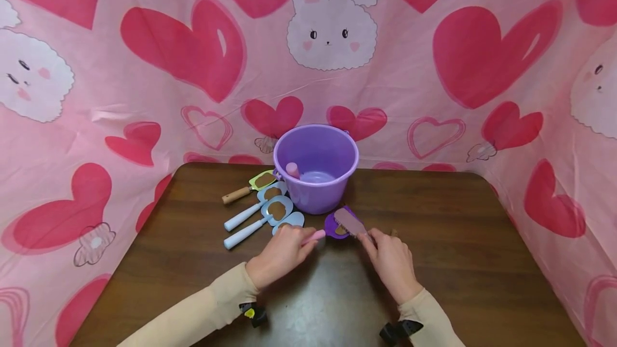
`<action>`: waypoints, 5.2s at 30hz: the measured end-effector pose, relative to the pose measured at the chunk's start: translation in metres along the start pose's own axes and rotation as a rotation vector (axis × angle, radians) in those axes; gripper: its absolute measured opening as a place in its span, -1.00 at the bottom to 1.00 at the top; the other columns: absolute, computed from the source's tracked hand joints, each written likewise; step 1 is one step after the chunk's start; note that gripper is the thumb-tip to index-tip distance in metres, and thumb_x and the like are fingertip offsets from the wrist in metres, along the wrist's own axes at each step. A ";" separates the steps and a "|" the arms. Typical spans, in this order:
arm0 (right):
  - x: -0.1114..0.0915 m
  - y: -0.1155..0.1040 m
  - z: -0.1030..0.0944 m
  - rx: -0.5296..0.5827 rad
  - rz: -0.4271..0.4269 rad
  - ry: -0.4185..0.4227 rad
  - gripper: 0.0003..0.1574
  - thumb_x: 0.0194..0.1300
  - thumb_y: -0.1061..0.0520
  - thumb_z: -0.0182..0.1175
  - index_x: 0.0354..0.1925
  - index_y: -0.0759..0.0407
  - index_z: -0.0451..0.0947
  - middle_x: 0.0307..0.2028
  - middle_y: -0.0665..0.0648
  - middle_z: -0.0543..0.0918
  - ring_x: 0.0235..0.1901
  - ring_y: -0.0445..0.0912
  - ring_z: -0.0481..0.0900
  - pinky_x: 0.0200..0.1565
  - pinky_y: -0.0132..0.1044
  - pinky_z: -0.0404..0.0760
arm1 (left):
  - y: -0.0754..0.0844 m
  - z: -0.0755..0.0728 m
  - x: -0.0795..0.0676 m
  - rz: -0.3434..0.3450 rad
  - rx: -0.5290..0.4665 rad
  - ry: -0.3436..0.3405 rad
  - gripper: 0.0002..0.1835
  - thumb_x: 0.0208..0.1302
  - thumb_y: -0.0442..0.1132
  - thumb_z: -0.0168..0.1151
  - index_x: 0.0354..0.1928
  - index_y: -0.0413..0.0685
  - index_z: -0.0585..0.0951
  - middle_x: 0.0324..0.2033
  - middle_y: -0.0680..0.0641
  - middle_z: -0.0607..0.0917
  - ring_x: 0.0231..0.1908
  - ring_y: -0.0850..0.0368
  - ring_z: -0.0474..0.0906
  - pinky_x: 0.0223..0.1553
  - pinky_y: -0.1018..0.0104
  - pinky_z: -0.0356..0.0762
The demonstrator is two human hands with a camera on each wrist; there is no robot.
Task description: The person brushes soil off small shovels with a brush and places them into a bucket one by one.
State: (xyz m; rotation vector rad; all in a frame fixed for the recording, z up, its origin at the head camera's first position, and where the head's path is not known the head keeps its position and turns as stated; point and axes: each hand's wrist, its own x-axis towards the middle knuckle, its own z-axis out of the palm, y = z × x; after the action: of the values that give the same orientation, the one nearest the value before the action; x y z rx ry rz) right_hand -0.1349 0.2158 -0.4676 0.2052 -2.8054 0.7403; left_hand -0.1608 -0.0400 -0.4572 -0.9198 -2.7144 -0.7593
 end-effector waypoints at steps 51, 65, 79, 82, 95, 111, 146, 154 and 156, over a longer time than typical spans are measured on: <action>0.000 0.003 0.011 -0.018 -0.124 0.029 -0.89 0.40 0.04 0.37 -0.24 0.04 0.74 -0.53 -0.06 0.67 -0.58 -0.11 0.53 -0.50 -0.08 0.44 | -0.005 0.001 -0.001 0.042 0.069 0.057 -0.67 0.49 -0.17 0.29 -0.52 -0.03 0.59 -0.66 -0.02 0.58 -0.55 -0.01 0.65 -0.50 0.12 0.55; 0.004 0.009 0.014 0.006 -0.025 0.025 -0.78 0.44 0.05 0.34 -0.25 0.18 0.74 -0.51 0.05 0.70 -0.57 -0.06 0.52 -0.46 -0.10 0.43 | -0.006 0.002 -0.001 0.018 0.037 0.015 -0.66 0.51 -0.14 0.27 -0.50 -0.03 0.61 -0.67 0.03 0.54 -0.54 0.02 0.65 -0.48 0.17 0.55; -0.002 -0.001 0.015 -0.051 -0.185 0.038 -0.87 0.41 0.05 0.36 -0.30 0.04 0.66 -0.65 -0.14 0.42 -0.66 -0.20 0.34 -0.57 -0.15 0.38 | -0.007 0.006 -0.001 0.052 0.037 0.051 -0.62 0.49 -0.17 0.29 -0.57 0.02 0.53 -0.70 0.06 0.48 -0.56 0.01 0.65 -0.49 0.13 0.56; -0.002 0.001 0.015 -0.045 -0.155 0.030 -0.87 0.42 0.04 0.35 -0.27 0.05 0.69 -0.63 -0.11 0.50 -0.65 -0.16 0.41 -0.56 -0.11 0.41 | -0.007 0.004 -0.001 0.053 0.030 0.051 -0.60 0.50 -0.16 0.28 -0.59 0.03 0.51 -0.71 0.06 0.47 -0.57 0.02 0.65 -0.47 0.11 0.56; 0.004 0.010 0.011 -0.024 -0.010 0.005 -0.73 0.48 0.02 0.29 -0.22 0.22 0.71 -0.55 0.06 0.64 -0.59 -0.09 0.48 -0.49 -0.11 0.44 | -0.006 0.002 0.000 0.034 0.016 0.007 -0.59 0.50 -0.11 0.27 -0.59 0.07 0.50 -0.72 0.16 0.36 -0.61 0.16 0.55 -0.49 0.22 0.50; 0.001 0.008 0.016 -0.035 -0.156 0.025 -0.87 0.43 0.04 0.35 -0.25 0.06 0.69 -0.59 -0.10 0.55 -0.63 -0.18 0.43 -0.53 -0.18 0.40 | -0.006 0.003 -0.003 0.042 -0.006 0.029 -0.51 0.51 -0.13 0.27 -0.62 0.10 0.34 -0.70 0.19 0.19 -0.64 0.22 0.33 -0.50 0.27 0.42; 0.004 0.015 0.010 -0.023 -0.056 0.019 -0.74 0.47 0.02 0.30 -0.34 0.09 0.53 -0.65 -0.06 0.32 -0.63 -0.12 0.32 -0.54 -0.19 0.29 | -0.007 0.004 -0.008 0.049 -0.023 0.009 -0.53 0.47 -0.14 0.31 -0.62 0.09 0.35 -0.69 0.21 0.17 -0.64 0.24 0.26 -0.51 0.36 0.34; -0.002 0.008 0.017 -0.039 -0.183 -0.023 -0.71 0.43 0.01 0.34 -0.38 -0.03 0.44 -0.65 -0.16 0.20 -0.67 -0.22 0.21 -0.59 -0.29 0.21 | -0.004 0.004 -0.007 0.058 -0.038 0.051 -0.55 0.49 -0.15 0.29 -0.61 0.08 0.40 -0.70 0.17 0.27 -0.63 0.23 0.42 -0.53 0.31 0.43; -0.002 0.011 0.018 -0.054 -0.163 -0.017 -0.70 0.44 0.01 0.32 -0.37 -0.01 0.43 -0.65 -0.13 0.20 -0.68 -0.19 0.22 -0.61 -0.26 0.22 | -0.004 0.003 -0.007 0.062 -0.047 0.053 -0.55 0.50 -0.15 0.28 -0.62 0.07 0.41 -0.70 0.16 0.31 -0.63 0.20 0.47 -0.53 0.29 0.45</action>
State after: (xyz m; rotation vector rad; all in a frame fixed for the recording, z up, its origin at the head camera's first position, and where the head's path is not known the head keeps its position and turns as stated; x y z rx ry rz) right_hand -0.1385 0.2164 -0.4880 0.4263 -2.7787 0.6280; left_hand -0.1575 -0.0446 -0.4635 -0.9741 -2.6204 -0.8261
